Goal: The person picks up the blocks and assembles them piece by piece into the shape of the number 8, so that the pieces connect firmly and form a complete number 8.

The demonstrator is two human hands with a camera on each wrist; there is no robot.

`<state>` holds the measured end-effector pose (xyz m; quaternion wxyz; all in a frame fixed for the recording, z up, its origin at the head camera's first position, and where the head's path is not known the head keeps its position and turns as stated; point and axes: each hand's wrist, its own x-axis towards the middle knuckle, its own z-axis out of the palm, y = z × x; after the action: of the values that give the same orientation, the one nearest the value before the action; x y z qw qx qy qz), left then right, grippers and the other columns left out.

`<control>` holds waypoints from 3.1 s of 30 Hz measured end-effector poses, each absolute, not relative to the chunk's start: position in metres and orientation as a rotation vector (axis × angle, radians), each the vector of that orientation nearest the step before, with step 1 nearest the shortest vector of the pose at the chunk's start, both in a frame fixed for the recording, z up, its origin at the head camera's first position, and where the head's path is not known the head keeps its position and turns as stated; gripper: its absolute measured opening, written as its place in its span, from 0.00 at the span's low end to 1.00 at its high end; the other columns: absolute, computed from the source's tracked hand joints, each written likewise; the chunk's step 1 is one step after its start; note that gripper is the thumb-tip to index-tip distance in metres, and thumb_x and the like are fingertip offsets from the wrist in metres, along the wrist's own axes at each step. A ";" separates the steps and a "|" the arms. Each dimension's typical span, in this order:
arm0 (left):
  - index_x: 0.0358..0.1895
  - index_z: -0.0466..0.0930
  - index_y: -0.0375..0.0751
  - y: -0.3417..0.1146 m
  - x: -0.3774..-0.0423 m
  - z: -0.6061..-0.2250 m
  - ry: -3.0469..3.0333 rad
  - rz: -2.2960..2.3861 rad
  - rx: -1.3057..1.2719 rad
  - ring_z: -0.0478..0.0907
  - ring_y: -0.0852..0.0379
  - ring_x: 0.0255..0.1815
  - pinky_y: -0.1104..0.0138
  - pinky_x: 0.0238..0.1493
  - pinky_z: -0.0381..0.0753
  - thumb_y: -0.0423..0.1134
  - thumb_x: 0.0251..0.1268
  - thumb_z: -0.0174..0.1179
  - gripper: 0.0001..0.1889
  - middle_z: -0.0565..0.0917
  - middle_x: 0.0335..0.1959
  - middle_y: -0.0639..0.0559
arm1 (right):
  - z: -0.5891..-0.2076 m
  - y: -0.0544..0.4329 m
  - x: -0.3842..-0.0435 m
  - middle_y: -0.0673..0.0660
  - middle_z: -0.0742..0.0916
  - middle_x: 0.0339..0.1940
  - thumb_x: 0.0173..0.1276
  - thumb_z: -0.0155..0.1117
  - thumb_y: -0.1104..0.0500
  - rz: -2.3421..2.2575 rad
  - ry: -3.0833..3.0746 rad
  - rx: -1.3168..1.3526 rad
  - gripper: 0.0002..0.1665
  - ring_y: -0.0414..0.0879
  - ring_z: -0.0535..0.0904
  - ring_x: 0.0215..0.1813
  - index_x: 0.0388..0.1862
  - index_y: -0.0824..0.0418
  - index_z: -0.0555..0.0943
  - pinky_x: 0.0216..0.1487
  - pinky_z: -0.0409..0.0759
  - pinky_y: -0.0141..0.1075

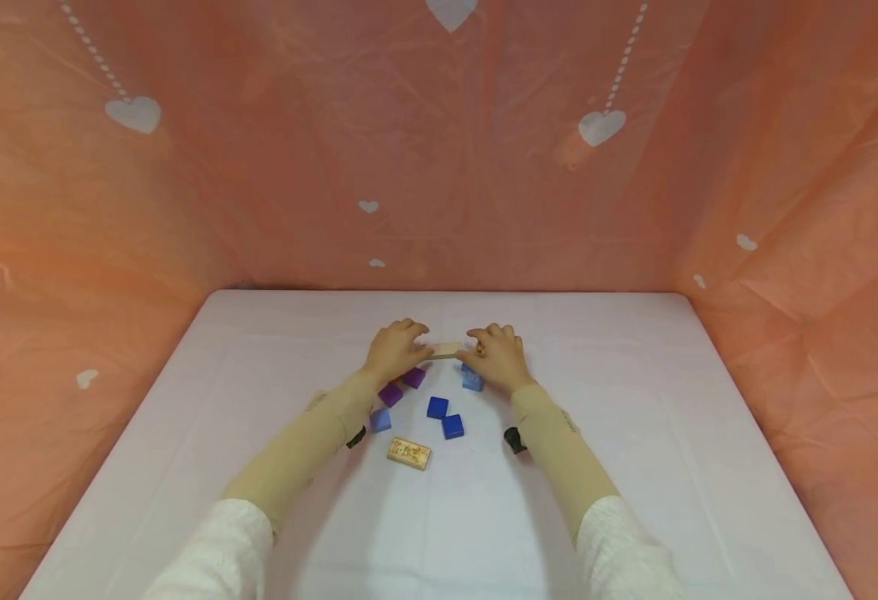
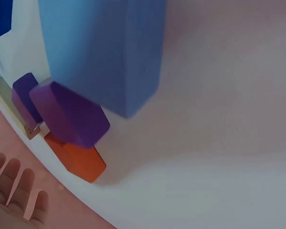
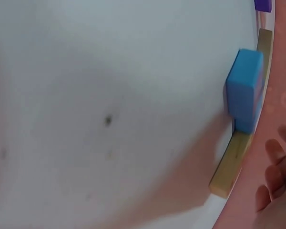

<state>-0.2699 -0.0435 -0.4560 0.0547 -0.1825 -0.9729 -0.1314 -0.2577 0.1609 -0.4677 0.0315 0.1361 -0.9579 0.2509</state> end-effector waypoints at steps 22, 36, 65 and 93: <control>0.39 0.84 0.42 -0.042 -0.271 -0.472 -3.009 -0.372 -0.474 0.79 0.49 0.39 0.56 0.41 0.77 0.41 0.55 0.61 0.10 0.83 0.37 0.48 | -0.475 0.147 -0.265 0.60 0.80 0.44 0.63 0.61 0.49 0.783 -3.024 0.301 0.23 0.54 0.67 0.46 0.54 0.57 0.79 0.47 0.63 0.45; 0.43 0.85 0.45 -0.045 -0.272 -0.477 -3.014 -0.414 -0.493 0.79 0.51 0.40 0.58 0.42 0.76 0.41 0.57 0.62 0.12 0.84 0.36 0.51 | -0.472 0.143 -0.265 0.59 0.81 0.43 0.61 0.63 0.51 0.706 -3.056 0.295 0.17 0.54 0.69 0.47 0.47 0.57 0.84 0.47 0.63 0.47; 0.40 0.87 0.46 -0.061 -0.265 -0.472 -3.033 -0.600 -0.580 0.77 0.51 0.42 0.58 0.44 0.75 0.44 0.49 0.68 0.14 0.84 0.38 0.51 | -0.463 0.140 -0.256 0.57 0.82 0.40 0.55 0.69 0.51 0.567 -3.094 0.441 0.16 0.51 0.70 0.43 0.41 0.57 0.86 0.47 0.66 0.46; 0.40 0.87 0.45 -0.068 -0.240 -0.471 -3.027 -0.588 -0.715 0.77 0.51 0.42 0.58 0.44 0.75 0.46 0.51 0.68 0.13 0.84 0.38 0.51 | -0.464 0.144 -0.231 0.54 0.82 0.36 0.55 0.69 0.51 0.541 -3.080 0.547 0.15 0.50 0.72 0.43 0.39 0.57 0.86 0.52 0.67 0.48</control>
<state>-0.2400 -0.0680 -0.4712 -0.0119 -0.2258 -0.9562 -0.1858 -0.2307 0.1444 -0.4644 -0.0163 0.1725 -0.9700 0.1703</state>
